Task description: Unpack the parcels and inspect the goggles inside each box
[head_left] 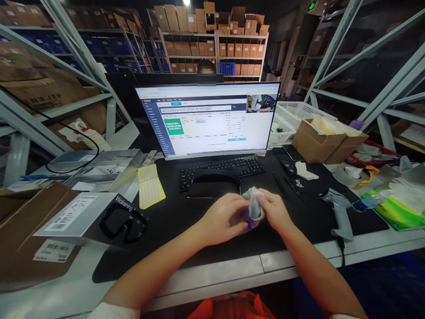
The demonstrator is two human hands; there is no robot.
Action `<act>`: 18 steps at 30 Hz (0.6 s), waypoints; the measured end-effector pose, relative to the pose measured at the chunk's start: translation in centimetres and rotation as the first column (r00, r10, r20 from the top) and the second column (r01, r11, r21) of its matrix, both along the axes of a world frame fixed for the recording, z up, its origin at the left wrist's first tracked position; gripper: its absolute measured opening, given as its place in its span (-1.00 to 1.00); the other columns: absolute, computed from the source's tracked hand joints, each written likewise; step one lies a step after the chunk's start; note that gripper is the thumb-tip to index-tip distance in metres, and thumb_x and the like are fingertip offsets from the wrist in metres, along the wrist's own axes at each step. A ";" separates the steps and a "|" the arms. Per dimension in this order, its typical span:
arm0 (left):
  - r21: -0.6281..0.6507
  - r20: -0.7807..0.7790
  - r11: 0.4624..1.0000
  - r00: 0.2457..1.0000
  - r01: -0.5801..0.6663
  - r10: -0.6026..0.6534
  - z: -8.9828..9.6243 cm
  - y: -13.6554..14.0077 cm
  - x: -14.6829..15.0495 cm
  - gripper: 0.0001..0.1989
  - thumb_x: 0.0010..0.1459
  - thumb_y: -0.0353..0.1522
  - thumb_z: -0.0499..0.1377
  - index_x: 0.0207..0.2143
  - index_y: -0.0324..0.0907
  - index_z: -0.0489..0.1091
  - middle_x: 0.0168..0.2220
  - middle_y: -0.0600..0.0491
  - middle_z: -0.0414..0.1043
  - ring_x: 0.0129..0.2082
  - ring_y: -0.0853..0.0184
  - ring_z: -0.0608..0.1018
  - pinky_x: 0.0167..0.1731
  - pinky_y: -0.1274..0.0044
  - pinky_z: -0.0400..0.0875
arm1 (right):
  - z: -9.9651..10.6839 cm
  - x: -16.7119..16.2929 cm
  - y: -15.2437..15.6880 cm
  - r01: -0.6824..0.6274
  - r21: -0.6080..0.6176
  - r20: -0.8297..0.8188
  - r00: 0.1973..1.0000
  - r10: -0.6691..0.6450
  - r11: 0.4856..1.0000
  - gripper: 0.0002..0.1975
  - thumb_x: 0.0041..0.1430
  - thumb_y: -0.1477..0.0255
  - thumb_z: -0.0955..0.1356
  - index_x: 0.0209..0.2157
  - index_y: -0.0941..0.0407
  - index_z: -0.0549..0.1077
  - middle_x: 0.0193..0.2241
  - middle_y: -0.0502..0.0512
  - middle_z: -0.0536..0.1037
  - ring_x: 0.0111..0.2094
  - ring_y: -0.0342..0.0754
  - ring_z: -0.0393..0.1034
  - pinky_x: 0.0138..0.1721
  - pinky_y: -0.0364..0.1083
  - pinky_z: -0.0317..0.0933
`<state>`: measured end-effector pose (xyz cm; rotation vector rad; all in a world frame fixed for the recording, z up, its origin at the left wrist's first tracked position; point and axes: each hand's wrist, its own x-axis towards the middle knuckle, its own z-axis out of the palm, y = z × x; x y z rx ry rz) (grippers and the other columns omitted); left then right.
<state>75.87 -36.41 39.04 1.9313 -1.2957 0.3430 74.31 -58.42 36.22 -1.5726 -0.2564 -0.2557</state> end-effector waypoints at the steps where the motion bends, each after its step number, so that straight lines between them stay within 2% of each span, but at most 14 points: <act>1: 0.001 0.000 0.998 0.998 -0.063 0.063 0.0 0.1 0.1 -0.46 0.21 -0.27 0.31 0.21 -0.20 0.32 0.12 -0.19 0.43 0.11 0.12 0.48 0.11 0.29 0.43 | 0.0 0.0 -0.2 0.075 0.130 -0.036 0.997 -0.071 0.989 -0.61 0.23 0.06 0.46 -0.39 0.12 0.61 -0.45 0.04 0.56 -0.44 -0.09 0.40 -0.40 -0.14 0.28; 2: 0.014 0.000 0.991 0.992 -0.130 0.130 0.0 0.2 0.2 -0.39 0.21 -0.23 0.31 0.25 -0.20 0.29 0.18 -0.22 0.39 0.17 0.08 0.44 0.16 0.24 0.41 | 0.0 0.1 -0.4 0.148 0.268 -0.077 0.988 -0.132 0.952 -0.59 0.15 0.02 0.50 -0.39 0.12 0.61 -0.46 0.03 0.56 -0.47 -0.10 0.40 -0.42 -0.15 0.30; 4: 0.075 -0.017 0.969 0.971 -0.236 0.237 0.2 0.5 0.6 -0.42 0.26 -0.17 0.26 0.26 -0.20 0.30 0.18 -0.22 0.40 0.18 0.03 0.45 0.17 0.18 0.40 | 0.3 0.4 -0.9 0.268 0.503 -0.162 0.963 -0.214 0.822 -0.53 -0.04 -0.02 0.58 -0.37 0.11 0.61 -0.45 0.01 0.58 -0.46 -0.09 0.44 -0.42 -0.15 0.36; 5: 0.111 -0.040 0.957 0.961 -0.270 0.275 0.3 0.7 0.7 -0.47 0.30 -0.16 0.21 0.24 -0.20 0.34 0.14 -0.20 0.45 0.13 0.04 0.49 0.14 0.18 0.42 | 0.4 0.7 -1.1 0.307 0.579 -0.201 0.952 -0.233 0.756 -0.51 -0.11 -0.02 0.60 -0.36 0.10 0.61 -0.43 0.01 0.60 -0.44 -0.08 0.47 -0.40 -0.15 0.39; 7: 0.164 -0.108 0.935 0.936 -0.315 0.335 0.5 0.8 0.9 -0.56 0.38 -0.18 0.10 0.19 -0.20 0.40 0.01 -0.15 0.55 -0.01 0.09 0.57 0.05 0.21 0.47 | 0.7 1.2 -1.6 0.350 0.668 -0.259 0.937 -0.236 0.656 -0.51 -0.15 0.02 0.63 -0.33 0.11 0.61 -0.37 0.02 0.63 -0.38 -0.08 0.52 -0.35 -0.15 0.43; 9: 0.184 -0.194 0.925 0.910 -0.333 0.367 0.5 0.6 0.8 -0.59 0.41 -0.21 0.05 0.16 -0.21 0.44 -0.12 -0.11 0.60 -0.13 0.14 0.61 -0.02 0.26 0.49 | 0.7 1.7 -2.0 0.365 0.719 -0.294 0.931 -0.217 0.591 -0.56 -0.09 0.09 0.61 -0.31 0.12 0.60 -0.34 0.03 0.64 -0.36 -0.08 0.53 -0.31 -0.16 0.45; 12: 0.125 -0.410 0.949 0.856 -0.288 0.314 0.2 -0.1 0.4 -0.56 0.38 -0.21 0.07 0.19 -0.23 0.43 -0.25 -0.04 0.59 -0.29 0.23 0.59 -0.15 0.36 0.51 | 0.2 2.3 -2.4 0.340 0.777 -0.299 0.940 -0.165 0.530 -0.66 0.05 0.16 0.56 -0.27 0.12 0.59 -0.31 0.02 0.65 -0.33 -0.09 0.55 -0.26 -0.15 0.47; 15: -0.021 -0.622 0.972 0.765 -0.232 0.169 0.2 -0.7 0.5 -0.49 0.33 -0.15 0.13 0.18 -0.28 0.42 -0.24 -0.06 0.59 -0.33 0.27 0.59 -0.27 0.44 0.52 | -0.1 2.5 -2.6 0.290 0.800 -0.268 0.956 -0.121 0.525 -0.71 0.13 0.21 0.53 -0.23 0.12 0.58 -0.29 0.01 0.65 -0.31 -0.10 0.56 -0.24 -0.15 0.48; 17: -0.072 -0.631 0.967 0.762 -0.246 0.147 0.8 -0.4 1.3 -0.52 0.29 -0.16 0.15 0.11 -0.30 0.48 -0.22 -0.08 0.60 -0.33 0.26 0.59 -0.29 0.46 0.51 | 0.0 2.8 -2.8 0.292 0.788 -0.253 0.956 -0.148 0.542 -0.75 0.21 0.24 0.49 -0.22 0.13 0.57 -0.29 0.02 0.65 -0.31 -0.11 0.56 -0.24 -0.15 0.48; 18: -0.065 -0.591 0.958 0.784 -0.278 0.188 1.5 0.1 2.0 -0.55 0.27 -0.17 0.15 0.05 -0.29 0.52 -0.22 -0.08 0.61 -0.32 0.26 0.59 -0.28 0.46 0.50 | 0.1 3.1 -3.1 0.298 0.787 -0.242 0.955 -0.173 0.540 -0.77 0.26 0.25 0.46 -0.21 0.13 0.56 -0.28 0.04 0.65 -0.29 -0.10 0.57 -0.21 -0.13 0.49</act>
